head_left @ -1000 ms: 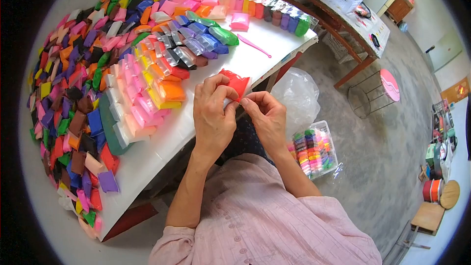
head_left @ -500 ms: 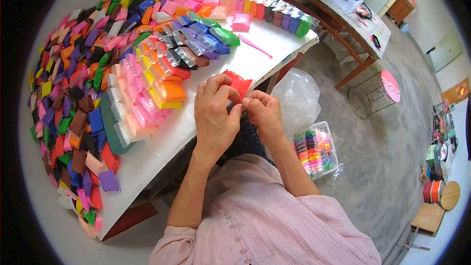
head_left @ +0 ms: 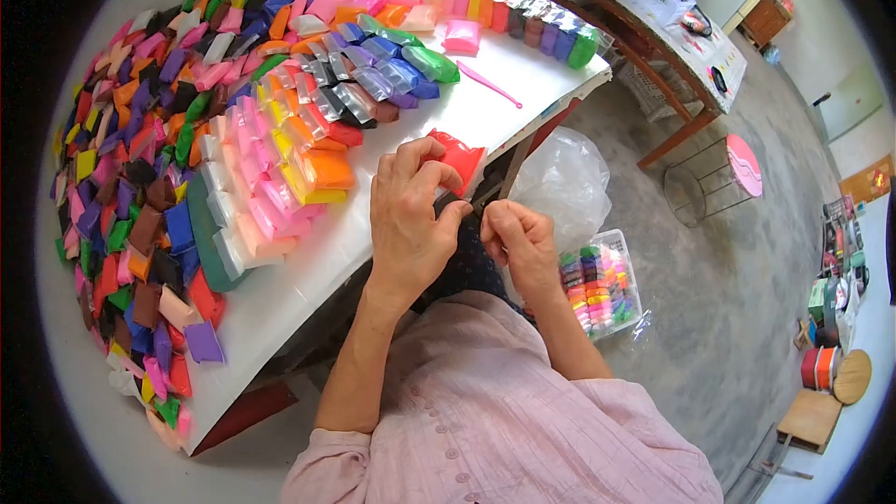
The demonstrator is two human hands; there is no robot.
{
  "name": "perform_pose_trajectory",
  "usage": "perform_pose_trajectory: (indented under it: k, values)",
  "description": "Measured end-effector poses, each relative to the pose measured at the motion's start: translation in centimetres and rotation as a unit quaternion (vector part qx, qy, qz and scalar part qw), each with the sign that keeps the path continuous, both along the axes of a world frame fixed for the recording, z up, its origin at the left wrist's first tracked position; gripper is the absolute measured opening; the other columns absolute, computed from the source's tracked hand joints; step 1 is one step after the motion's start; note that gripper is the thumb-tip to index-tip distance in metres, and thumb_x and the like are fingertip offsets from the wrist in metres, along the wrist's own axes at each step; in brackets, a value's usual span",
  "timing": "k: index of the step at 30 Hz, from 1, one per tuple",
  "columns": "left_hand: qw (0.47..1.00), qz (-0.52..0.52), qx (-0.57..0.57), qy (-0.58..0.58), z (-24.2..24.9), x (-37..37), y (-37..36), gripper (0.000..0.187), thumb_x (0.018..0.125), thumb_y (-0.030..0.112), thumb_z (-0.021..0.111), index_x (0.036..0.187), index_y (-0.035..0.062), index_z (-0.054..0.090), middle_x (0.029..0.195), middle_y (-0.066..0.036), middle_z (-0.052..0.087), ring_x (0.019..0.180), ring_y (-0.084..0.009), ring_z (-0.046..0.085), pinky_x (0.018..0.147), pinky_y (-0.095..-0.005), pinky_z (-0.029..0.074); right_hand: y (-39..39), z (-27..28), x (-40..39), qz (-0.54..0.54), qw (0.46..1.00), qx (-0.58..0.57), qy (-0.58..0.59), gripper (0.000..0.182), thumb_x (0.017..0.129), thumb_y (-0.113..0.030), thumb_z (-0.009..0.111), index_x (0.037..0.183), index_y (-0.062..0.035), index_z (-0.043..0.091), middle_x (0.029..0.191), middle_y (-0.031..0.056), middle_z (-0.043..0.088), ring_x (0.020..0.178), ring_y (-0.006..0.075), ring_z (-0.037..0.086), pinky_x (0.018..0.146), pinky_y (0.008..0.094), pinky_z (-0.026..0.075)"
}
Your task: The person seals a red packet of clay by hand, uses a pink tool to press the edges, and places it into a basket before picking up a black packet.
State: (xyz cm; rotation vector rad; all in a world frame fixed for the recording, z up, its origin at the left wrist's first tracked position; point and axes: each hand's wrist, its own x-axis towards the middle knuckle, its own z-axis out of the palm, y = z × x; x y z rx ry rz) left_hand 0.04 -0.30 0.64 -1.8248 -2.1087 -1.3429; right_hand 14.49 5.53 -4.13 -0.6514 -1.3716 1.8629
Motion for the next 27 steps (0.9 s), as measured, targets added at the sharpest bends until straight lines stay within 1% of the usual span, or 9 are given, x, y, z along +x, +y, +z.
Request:
perform_pose_trajectory:
  k: [3, 4, 7, 13, 16, 19, 22, 25, 27]
  values:
    - [1.0, 0.002, 0.002, 0.004, -0.1, 0.1, 0.0, 0.027, 0.065, 0.001, 0.077, 0.085, 0.0043, 0.06, 0.115, -0.01, 0.057, 0.108, -0.0308, 0.052, 0.093, -0.0402, 0.041, -0.7, -0.5, -1.0, -0.109, 0.986, 0.123, -0.023, 0.022, 0.097, -0.02, 0.063, 0.082, -0.004, 0.06, 0.068, -0.0049, 0.054, 0.06, 0.0016, 0.046, 0.052, 0.0193, 0.035]
    - [1.0, 0.002, 0.004, 0.005, -0.1, 0.1, 0.1, 0.027, 0.065, 0.001, 0.077, 0.085, 0.0044, 0.06, 0.115, -0.01, 0.057, 0.108, -0.0308, 0.052, 0.093, -0.0402, 0.041, -1.0, 0.1, -1.4, -0.125, 0.988, 0.088, 0.016, 0.014, 0.094, -0.012, 0.066, 0.085, -0.0019, 0.061, 0.073, -0.0039, 0.056, 0.064, 0.0015, 0.047, 0.055, 0.0192, 0.038]
    - [1.0, 0.003, 0.004, 0.008, -0.2, 0.1, 0.1, 0.026, 0.065, 0.001, 0.076, 0.085, 0.0048, 0.06, 0.115, -0.01, 0.056, 0.108, -0.0308, 0.052, 0.093, -0.0403, 0.041, -0.5, 0.4, -2.1, -0.179, 0.973, 0.141, 0.022, 0.01, 0.093, -0.009, 0.065, 0.089, 0.0001, 0.063, 0.078, -0.0022, 0.058, 0.067, 0.003, 0.05, 0.058, 0.0205, 0.041]
    - [1.0, 0.002, 0.004, 0.013, -0.1, 0.1, 0.1, 0.027, 0.065, 0.002, 0.077, 0.086, 0.0052, 0.06, 0.115, -0.01, 0.056, 0.108, -0.0309, 0.052, 0.094, -0.0407, 0.041, -0.1, 0.0, -2.3, -0.159, 0.976, 0.145, -0.019, 0.01, 0.093, -0.008, 0.065, 0.095, 0.0019, 0.064, 0.08, 0.0003, 0.061, 0.069, 0.0046, 0.052, 0.061, 0.0212, 0.043]
    - [1.0, 0.0, 0.001, 0.008, 0.0, 0.2, 0.0, 0.028, 0.064, 0.002, 0.077, 0.086, 0.0052, 0.06, 0.115, -0.01, 0.056, 0.109, -0.0311, 0.052, 0.094, -0.0409, 0.041, -0.1, 0.0, -2.4, -0.168, 0.974, 0.152, -0.025, 0.01, 0.093, -0.008, 0.064, 0.094, 0.0018, 0.065, 0.08, 0.0001, 0.062, 0.07, 0.0045, 0.054, 0.062, 0.0211, 0.044]
    - [1.0, -0.002, 0.001, 0.005, 0.0, 0.2, 0.0, 0.028, 0.064, 0.003, 0.078, 0.086, 0.0052, 0.06, 0.116, -0.01, 0.056, 0.109, -0.0312, 0.052, 0.095, -0.0409, 0.041, -0.2, 0.1, -2.5, -0.169, 0.979, 0.115, -0.01, 0.011, 0.093, -0.009, 0.064, 0.094, 0.0019, 0.065, 0.081, -0.0001, 0.064, 0.071, 0.0044, 0.055, 0.062, 0.0212, 0.045]
    - [1.0, -0.001, 0.002, 0.007, 0.0, 0.2, 0.0, 0.028, 0.064, 0.003, 0.077, 0.086, 0.0051, 0.06, 0.116, -0.01, 0.057, 0.11, -0.0311, 0.052, 0.095, -0.0408, 0.041, 0.0, 0.0, -2.5, -0.161, 0.982, 0.101, -0.003, 0.011, 0.093, -0.009, 0.065, 0.094, 0.0022, 0.065, 0.081, -0.0002, 0.065, 0.071, 0.004, 0.055, 0.062, 0.0204, 0.045]
    - [1.0, -0.001, 0.004, 0.007, -0.1, 0.1, 0.0, 0.026, 0.066, 0.002, 0.075, 0.086, 0.005, 0.06, 0.116, -0.01, 0.057, 0.109, -0.0311, 0.052, 0.095, -0.0408, 0.041, -0.3, 1.2, -2.4, -0.147, 0.986, 0.084, -0.006, 0.012, 0.091, -0.009, 0.067, 0.093, 0.0024, 0.065, 0.081, 0.0, 0.065, 0.068, 0.0038, 0.054, 0.06, 0.0203, 0.044]
    - [1.0, 0.0, 0.007, 0.008, -0.2, 0.1, 0.0, 0.024, 0.066, 0.001, 0.073, 0.086, 0.0048, 0.06, 0.116, -0.011, 0.057, 0.109, -0.0311, 0.052, 0.095, -0.0408, 0.04, -0.1, 0.8, -2.7, -0.156, 0.981, 0.112, -0.016, 0.012, 0.09, -0.009, 0.068, 0.091, 0.0027, 0.065, 0.078, 0.0005, 0.065, 0.065, 0.0038, 0.054, 0.058, 0.0207, 0.044]
